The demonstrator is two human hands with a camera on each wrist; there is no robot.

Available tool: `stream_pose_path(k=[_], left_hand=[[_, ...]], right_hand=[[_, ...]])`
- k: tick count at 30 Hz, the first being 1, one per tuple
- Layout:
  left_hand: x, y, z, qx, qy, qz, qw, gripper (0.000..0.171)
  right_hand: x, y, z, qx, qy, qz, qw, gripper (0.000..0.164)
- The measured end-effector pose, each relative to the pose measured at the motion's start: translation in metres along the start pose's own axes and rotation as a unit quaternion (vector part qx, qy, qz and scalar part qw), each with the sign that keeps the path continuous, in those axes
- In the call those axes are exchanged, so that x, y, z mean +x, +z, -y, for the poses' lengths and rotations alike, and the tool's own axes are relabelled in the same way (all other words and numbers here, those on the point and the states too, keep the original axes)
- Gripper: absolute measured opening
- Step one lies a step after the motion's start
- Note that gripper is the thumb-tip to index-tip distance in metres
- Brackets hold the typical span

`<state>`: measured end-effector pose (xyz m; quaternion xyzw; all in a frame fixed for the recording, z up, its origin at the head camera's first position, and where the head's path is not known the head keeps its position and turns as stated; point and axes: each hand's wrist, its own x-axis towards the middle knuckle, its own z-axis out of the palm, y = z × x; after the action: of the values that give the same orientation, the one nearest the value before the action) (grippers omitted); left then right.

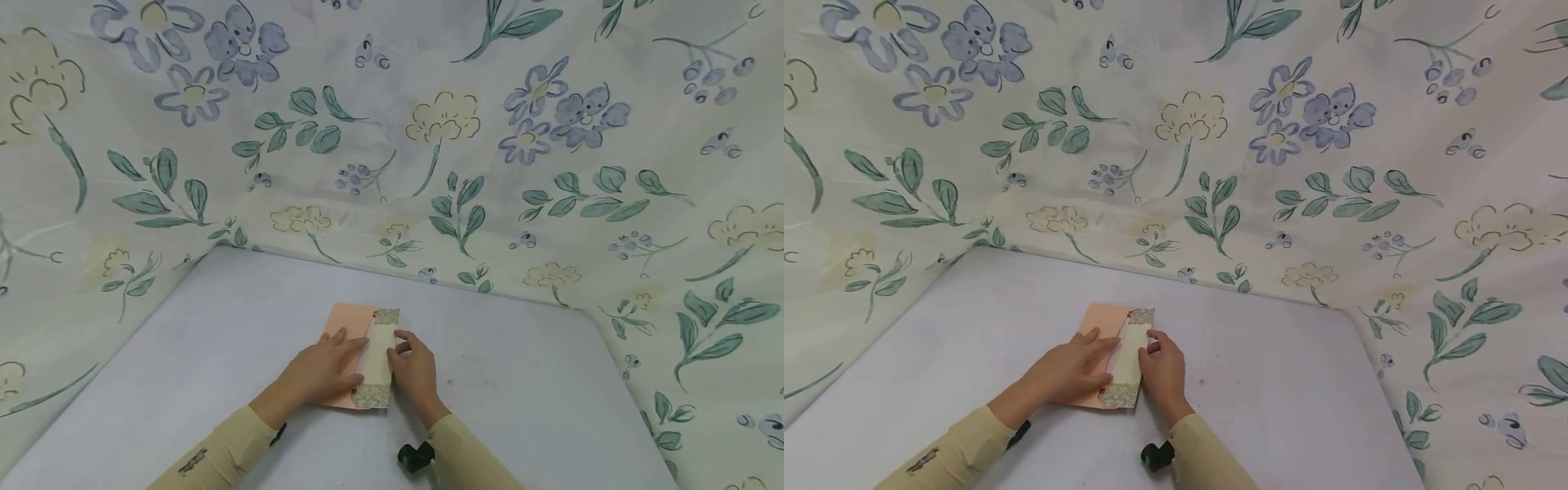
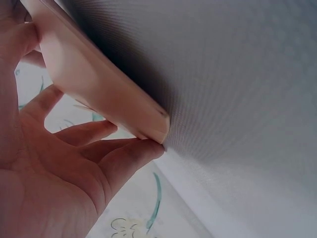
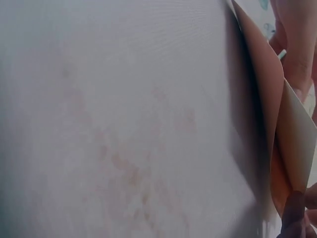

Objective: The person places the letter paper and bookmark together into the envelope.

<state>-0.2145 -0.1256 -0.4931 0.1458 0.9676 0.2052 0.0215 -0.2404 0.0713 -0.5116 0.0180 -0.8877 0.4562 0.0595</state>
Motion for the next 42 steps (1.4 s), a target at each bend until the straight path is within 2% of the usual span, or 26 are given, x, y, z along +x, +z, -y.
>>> stream_pose_path(k=[8,17,22,31,36,42], left_hand=[[0.001,0.003,0.001,-0.005,0.007,-0.001,1.0,0.069],[0.001,0.0,0.003,0.01,0.001,-0.01,0.9999,0.068],[0.0,0.0,0.005,0.003,-0.004,-0.005,1.0,0.068],[-0.002,0.0,0.003,0.0,0.012,-0.014,0.9998,0.065],[-0.003,0.0,-0.001,-0.004,0.009,-0.007,0.9999,0.065],[-0.003,-0.002,0.0,0.009,0.011,-0.013,0.9998,0.064]], right_hand=[[0.0,0.01,0.001,-0.008,-0.008,0.008,1.0,0.035],[0.002,0.01,0.007,-0.017,-0.019,-0.013,1.0,0.052],[0.002,0.012,0.008,-0.018,-0.038,0.0,0.999,0.059],[0.002,0.02,0.009,-0.01,-0.049,0.019,0.999,0.058],[0.001,0.024,0.01,-0.002,-0.05,0.029,0.998,0.056],[0.001,0.025,0.011,-0.007,-0.062,0.017,0.998,0.052]])
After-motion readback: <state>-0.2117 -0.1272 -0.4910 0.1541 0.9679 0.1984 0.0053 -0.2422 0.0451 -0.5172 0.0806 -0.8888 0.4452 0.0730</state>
